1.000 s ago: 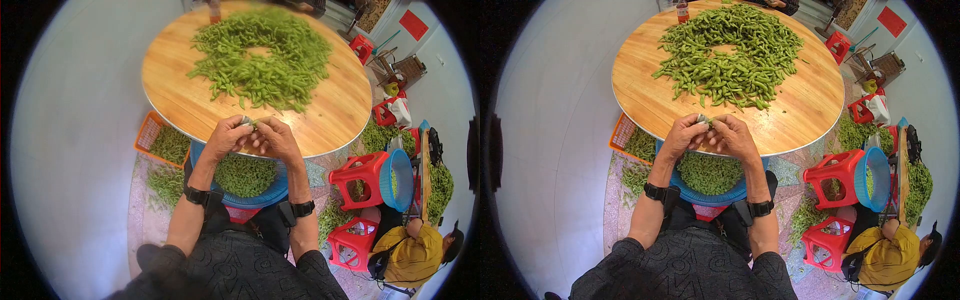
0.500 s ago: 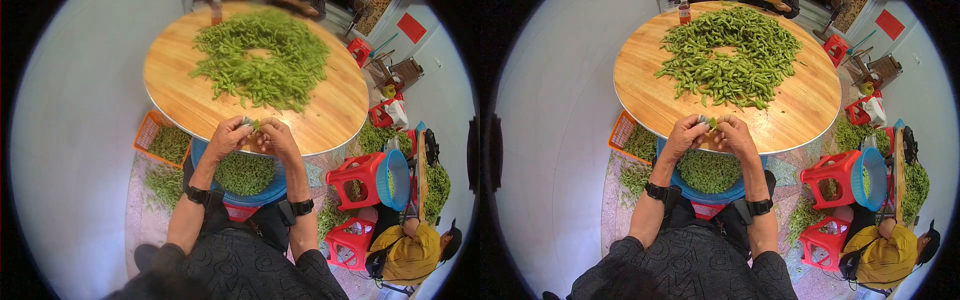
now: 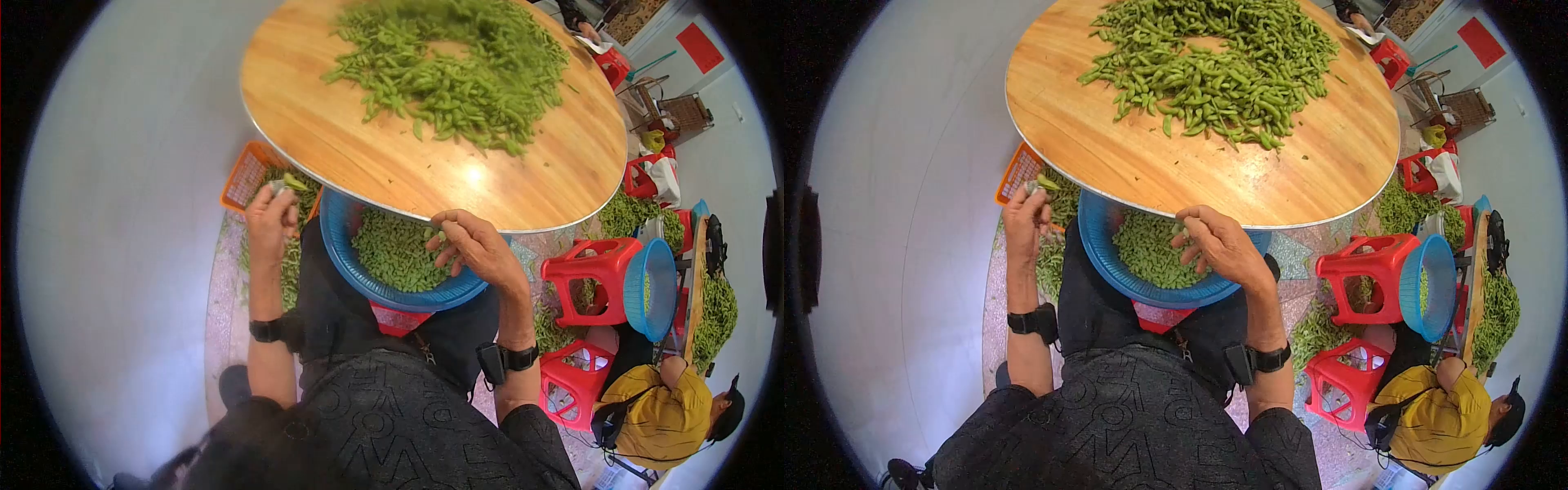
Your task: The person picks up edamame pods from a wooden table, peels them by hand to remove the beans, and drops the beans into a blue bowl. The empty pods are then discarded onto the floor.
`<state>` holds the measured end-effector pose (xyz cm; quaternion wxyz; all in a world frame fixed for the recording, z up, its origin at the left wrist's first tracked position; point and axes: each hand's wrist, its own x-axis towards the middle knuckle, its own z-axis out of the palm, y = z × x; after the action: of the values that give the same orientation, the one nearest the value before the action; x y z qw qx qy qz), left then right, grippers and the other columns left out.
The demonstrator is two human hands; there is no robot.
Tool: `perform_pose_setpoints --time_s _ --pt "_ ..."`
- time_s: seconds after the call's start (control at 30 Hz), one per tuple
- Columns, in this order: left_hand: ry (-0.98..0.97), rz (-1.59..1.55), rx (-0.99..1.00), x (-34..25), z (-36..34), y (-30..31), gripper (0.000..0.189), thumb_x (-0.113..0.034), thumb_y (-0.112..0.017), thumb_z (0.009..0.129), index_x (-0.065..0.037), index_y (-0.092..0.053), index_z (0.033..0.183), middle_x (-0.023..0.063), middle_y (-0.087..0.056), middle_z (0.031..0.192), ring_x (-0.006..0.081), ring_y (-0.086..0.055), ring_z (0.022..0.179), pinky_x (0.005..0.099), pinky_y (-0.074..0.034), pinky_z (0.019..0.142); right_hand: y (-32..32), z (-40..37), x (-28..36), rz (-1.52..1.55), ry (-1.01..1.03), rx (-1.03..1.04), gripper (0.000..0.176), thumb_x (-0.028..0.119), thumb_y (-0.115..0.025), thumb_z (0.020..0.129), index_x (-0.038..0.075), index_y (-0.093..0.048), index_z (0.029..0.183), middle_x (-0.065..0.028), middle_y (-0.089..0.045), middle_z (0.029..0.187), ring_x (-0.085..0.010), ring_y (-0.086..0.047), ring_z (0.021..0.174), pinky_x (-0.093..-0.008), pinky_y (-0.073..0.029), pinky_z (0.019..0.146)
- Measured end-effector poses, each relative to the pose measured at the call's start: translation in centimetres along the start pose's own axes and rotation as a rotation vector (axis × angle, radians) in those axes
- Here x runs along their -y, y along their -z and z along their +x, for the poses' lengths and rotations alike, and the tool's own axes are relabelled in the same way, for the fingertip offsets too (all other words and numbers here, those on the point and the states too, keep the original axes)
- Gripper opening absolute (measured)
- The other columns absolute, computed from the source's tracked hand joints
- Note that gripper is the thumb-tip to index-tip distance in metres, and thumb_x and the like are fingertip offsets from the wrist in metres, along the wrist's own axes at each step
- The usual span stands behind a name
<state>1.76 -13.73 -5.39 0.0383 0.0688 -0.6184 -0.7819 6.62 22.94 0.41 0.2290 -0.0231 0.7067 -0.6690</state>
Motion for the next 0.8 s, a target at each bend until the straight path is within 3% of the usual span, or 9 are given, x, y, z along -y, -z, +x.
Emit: perform_pose_setpoints --time_s 0.13,0.3,0.43,0.5,0.57,0.6,0.63,0.7,0.8 --pt "0.116 0.176 -0.244 4.0 2.2 5.1 0.008 -0.012 -0.061 0.100 -0.005 -0.062 0.096 0.0009 -0.057 0.065 0.0071 -0.048 0.046 0.0222 -0.035 0.040 -0.2 -0.6 0.1 -0.080 0.021 -0.035 0.035 0.022 -0.050 0.110 -0.001 -0.059 0.135 -0.0140 -0.073 0.106 -0.0165 -0.073 0.083 -0.0288 -0.058 0.061" --pt "0.178 0.416 -0.182 8.4 5.2 10.0 0.010 -0.012 -0.063 0.096 -0.004 -0.062 0.089 0.0031 -0.057 0.064 0.0109 -0.050 0.046 0.0275 -0.038 0.041 -0.5 -0.6 -0.3 -0.176 0.078 -0.044 0.033 0.018 -0.053 0.109 -0.002 -0.060 0.133 -0.0135 -0.073 0.108 -0.0163 -0.072 0.086 -0.0278 -0.058 0.064" --pt "0.150 0.578 -0.194 9.7 7.0 12.2 0.013 -0.012 -0.063 0.093 -0.003 -0.064 0.084 0.0041 -0.058 0.065 0.0130 -0.054 0.047 0.0300 -0.041 0.043 -0.5 -1.1 -0.1 -0.186 0.117 -0.218 0.029 0.015 -0.054 0.108 -0.003 -0.063 0.129 -0.0123 -0.074 0.101 -0.0143 -0.070 0.079 -0.0253 -0.054 0.062" --pt "0.263 0.721 -0.093 9.0 7.0 12.1 0.020 -0.015 -0.064 0.091 0.001 -0.068 0.103 0.0131 -0.063 0.067 0.0208 -0.060 0.050 0.0370 -0.048 0.049 -0.1 -1.0 0.1 -0.171 0.131 -0.289 0.028 0.014 -0.054 0.108 -0.004 -0.064 0.127 -0.0119 -0.074 0.097 -0.0134 -0.069 0.076 -0.0246 -0.052 0.062" --pt "0.302 0.833 -0.019 8.2 6.0 10.5 0.020 -0.014 -0.065 0.090 0.001 -0.069 0.102 0.0138 -0.066 0.072 0.0232 -0.063 0.056 0.0383 -0.051 0.052 0.5 -0.8 0.0 -0.189 0.281 -0.484 0.027 0.014 -0.056 0.108 -0.004 -0.066 0.124 -0.0113 -0.073 0.091 -0.0122 -0.065 0.070 -0.0243 -0.050 0.060" --pt "0.323 0.943 0.076 8.3 5.6 10.0 0.020 -0.013 -0.066 0.089 0.002 -0.070 0.100 0.0145 -0.068 0.076 0.0256 -0.067 0.062 0.0396 -0.054 0.056 0.9 -0.5 -0.3 -0.188 0.264 -0.470 0.027 0.014 -0.056 0.108 -0.004 -0.066 0.124 -0.0113 -0.073 0.091 -0.0122 -0.065 0.070 -0.0243 -0.050 0.060" --pt "0.341 0.943 0.068 10.8 5.6 10.7 0.020 -0.013 -0.066 0.089 0.002 -0.070 0.100 0.0145 -0.068 0.076 0.0256 -0.067 0.062 0.0396 -0.054 0.056 1.3 0.0 -0.5 -0.191 0.316 -0.541 0.026 0.014 -0.056 0.109 -0.004 -0.066 0.125 -0.0108 -0.073 0.089 -0.0119 -0.065 0.070 -0.0242 -0.050 0.060" --pt "-0.162 1.105 0.333 16.0 5.6 11.7 0.027 -0.016 -0.068 0.086 0.001 -0.071 0.106 0.0207 -0.073 0.092 0.0352 -0.072 0.084 0.0471 -0.057 0.073 2.2 1.1 -1.1 -0.196 0.356 -0.597 0.026 0.015 -0.056 0.109 -0.004 -0.066 0.125 -0.0104 -0.072 0.088 -0.0116 -0.064 0.069 -0.0241 -0.049 0.059" --pt "0.078 1.222 0.427 18.7 6.3 9.4 0.027 -0.017 -0.069 0.085 0.000 -0.072 0.106 0.0224 -0.072 0.101 0.0388 -0.071 0.098 0.0494 -0.056 0.085 2.2 2.5 -2.2 -0.143 0.335 -0.666 0.026 0.014 -0.056 0.109 -0.003 -0.067 0.124 -0.0086 -0.071 0.085 -0.0087 -0.061 0.067 -0.0221 -0.046 0.058"
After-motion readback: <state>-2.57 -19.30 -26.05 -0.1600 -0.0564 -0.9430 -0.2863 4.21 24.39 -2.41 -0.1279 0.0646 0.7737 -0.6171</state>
